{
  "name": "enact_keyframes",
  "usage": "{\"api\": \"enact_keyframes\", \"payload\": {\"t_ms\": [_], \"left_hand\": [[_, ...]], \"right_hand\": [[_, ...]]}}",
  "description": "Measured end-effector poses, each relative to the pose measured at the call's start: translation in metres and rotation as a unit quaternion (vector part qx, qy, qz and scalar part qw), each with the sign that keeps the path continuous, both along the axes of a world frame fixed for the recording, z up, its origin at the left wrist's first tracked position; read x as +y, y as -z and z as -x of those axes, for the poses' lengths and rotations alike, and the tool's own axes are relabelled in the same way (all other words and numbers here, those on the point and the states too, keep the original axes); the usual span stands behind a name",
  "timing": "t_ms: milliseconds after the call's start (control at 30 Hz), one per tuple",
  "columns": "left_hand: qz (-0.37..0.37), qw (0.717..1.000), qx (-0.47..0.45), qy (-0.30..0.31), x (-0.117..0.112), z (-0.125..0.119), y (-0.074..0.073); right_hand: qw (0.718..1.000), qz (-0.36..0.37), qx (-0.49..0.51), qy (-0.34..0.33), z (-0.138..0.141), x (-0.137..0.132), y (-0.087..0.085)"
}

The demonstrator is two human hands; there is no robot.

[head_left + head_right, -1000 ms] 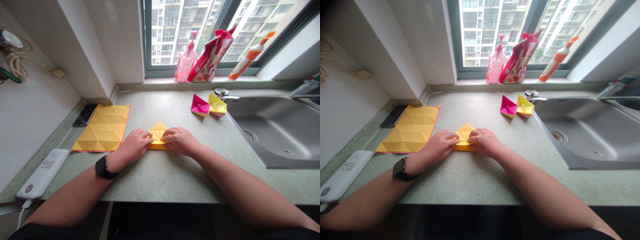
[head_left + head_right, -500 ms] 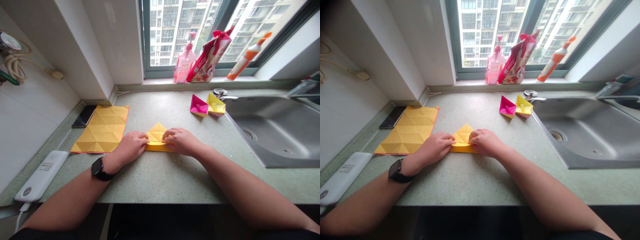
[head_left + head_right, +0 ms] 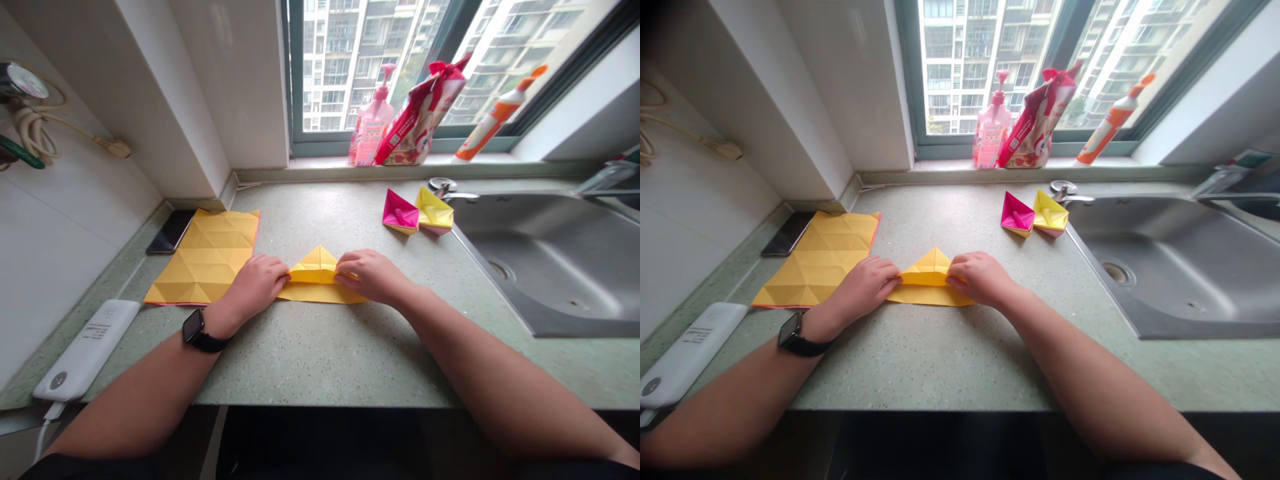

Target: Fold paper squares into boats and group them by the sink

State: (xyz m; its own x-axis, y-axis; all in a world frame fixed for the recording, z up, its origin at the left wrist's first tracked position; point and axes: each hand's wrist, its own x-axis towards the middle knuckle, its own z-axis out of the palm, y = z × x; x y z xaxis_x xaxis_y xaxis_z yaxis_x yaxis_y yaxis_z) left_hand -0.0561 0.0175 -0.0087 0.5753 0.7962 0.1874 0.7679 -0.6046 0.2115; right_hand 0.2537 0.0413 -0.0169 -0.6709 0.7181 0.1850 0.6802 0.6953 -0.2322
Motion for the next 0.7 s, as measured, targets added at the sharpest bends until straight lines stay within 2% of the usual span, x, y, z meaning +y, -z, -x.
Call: {"api": "enact_keyframes", "payload": {"t_ms": [167, 533, 700], "left_hand": [[-0.022, 0.999, -0.023, -0.024, 0.002, -0.001, 0.008], [-0.037, 0.997, 0.018, -0.066, 0.003, 0.000, 0.013], [-0.085, 0.993, 0.016, -0.074, 0.002, -0.004, 0.013]], "right_hand": [[1.000, -0.006, -0.009, 0.030, -0.002, 0.003, 0.003], [0.996, -0.035, -0.003, 0.079, 0.003, 0.010, 0.019], [0.995, -0.046, -0.002, 0.088, 0.007, 0.011, 0.023]]}}
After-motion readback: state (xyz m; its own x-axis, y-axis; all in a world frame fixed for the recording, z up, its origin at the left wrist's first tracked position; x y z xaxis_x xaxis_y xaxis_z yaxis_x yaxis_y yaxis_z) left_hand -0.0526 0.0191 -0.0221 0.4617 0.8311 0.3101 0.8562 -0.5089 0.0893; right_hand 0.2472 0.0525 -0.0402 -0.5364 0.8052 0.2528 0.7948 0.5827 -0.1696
